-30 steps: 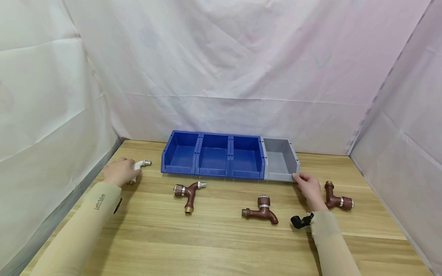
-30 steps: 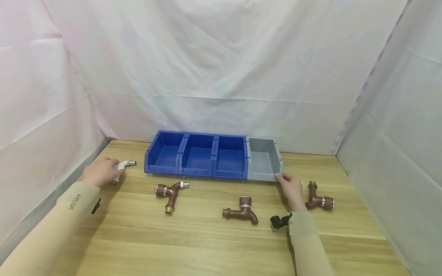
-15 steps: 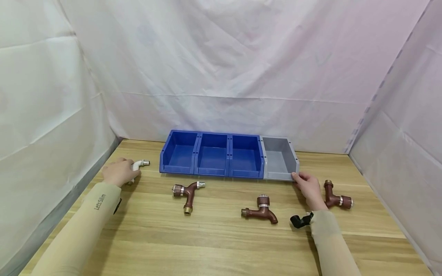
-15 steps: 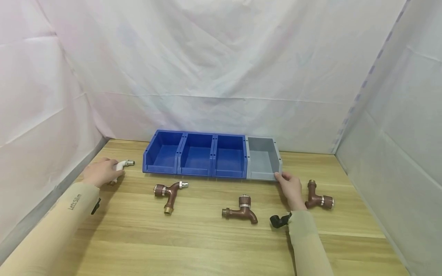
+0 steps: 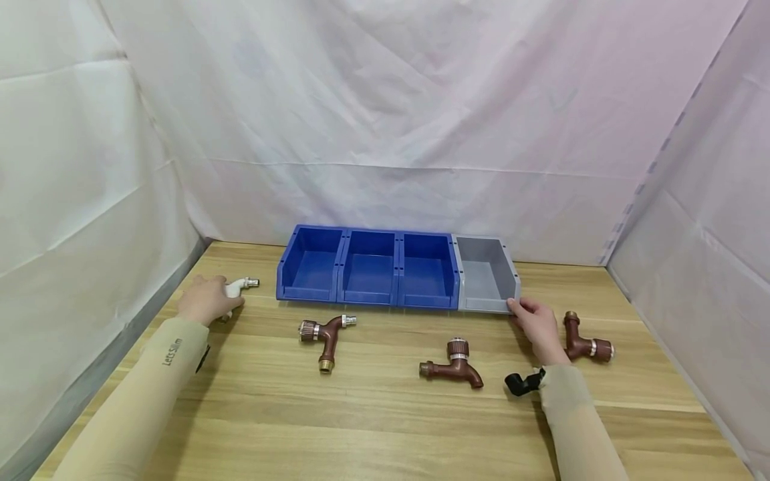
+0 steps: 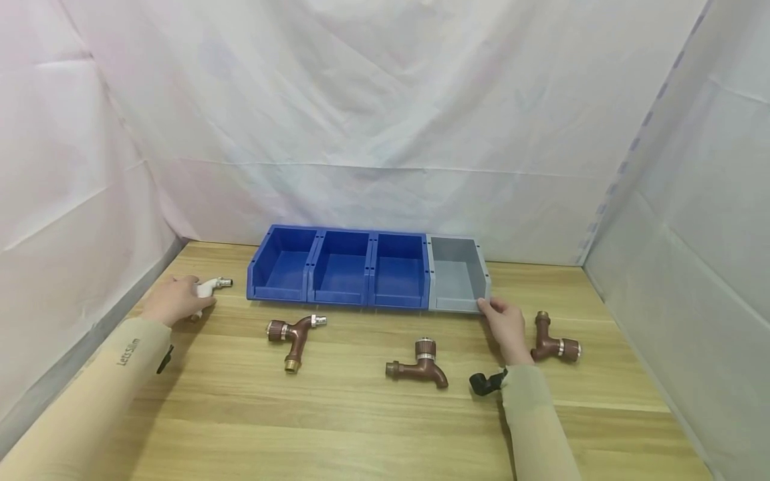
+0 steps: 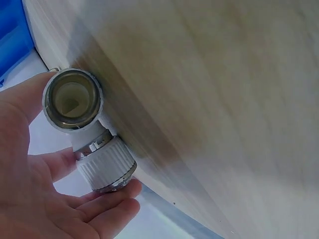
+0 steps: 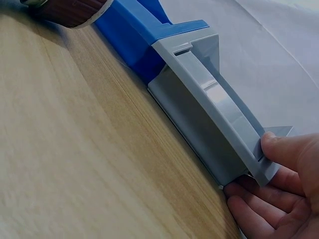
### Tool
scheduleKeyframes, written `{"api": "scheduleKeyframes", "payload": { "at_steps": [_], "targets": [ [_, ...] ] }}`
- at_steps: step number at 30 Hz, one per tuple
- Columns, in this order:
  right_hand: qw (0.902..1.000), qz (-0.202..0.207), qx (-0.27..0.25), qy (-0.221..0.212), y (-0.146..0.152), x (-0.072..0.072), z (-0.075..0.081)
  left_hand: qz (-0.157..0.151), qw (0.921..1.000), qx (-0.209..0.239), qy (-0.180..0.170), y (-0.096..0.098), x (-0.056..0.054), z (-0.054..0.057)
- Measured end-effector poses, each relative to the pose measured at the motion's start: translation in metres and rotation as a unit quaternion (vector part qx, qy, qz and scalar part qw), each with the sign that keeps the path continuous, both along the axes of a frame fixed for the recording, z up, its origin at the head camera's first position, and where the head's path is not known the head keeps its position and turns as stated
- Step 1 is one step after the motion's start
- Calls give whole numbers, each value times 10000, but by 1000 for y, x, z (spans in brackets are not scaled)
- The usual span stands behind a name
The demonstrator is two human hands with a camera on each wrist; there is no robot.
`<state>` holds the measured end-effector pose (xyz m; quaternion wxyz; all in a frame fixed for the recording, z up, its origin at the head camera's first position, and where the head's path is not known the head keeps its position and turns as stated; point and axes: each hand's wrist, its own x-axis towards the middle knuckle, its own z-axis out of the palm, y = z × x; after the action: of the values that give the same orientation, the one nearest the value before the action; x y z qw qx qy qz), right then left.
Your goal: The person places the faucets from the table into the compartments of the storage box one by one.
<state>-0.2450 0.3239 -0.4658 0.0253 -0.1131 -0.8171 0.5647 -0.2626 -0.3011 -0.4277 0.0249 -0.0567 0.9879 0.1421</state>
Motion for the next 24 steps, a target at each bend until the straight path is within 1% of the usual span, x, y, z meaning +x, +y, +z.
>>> {"api": "scheduleKeyframes", "payload": {
  "at_steps": [5,12,19,24],
  "targets": [
    [10000,-8,-12,37,0,0,-1,-56,10000,4,-9,1,1,2],
    [10000,-5,-51,70,1,-1,-3,-35,10000,89,-5,0,2,3],
    [10000,16,-47,16,0,-1,-2,-23,9998,154,151,-1,3,3],
    [10000,-29,-10,-1,0,-1,-1,-76,9994,194,288,-1,3,4]
  ]
}}
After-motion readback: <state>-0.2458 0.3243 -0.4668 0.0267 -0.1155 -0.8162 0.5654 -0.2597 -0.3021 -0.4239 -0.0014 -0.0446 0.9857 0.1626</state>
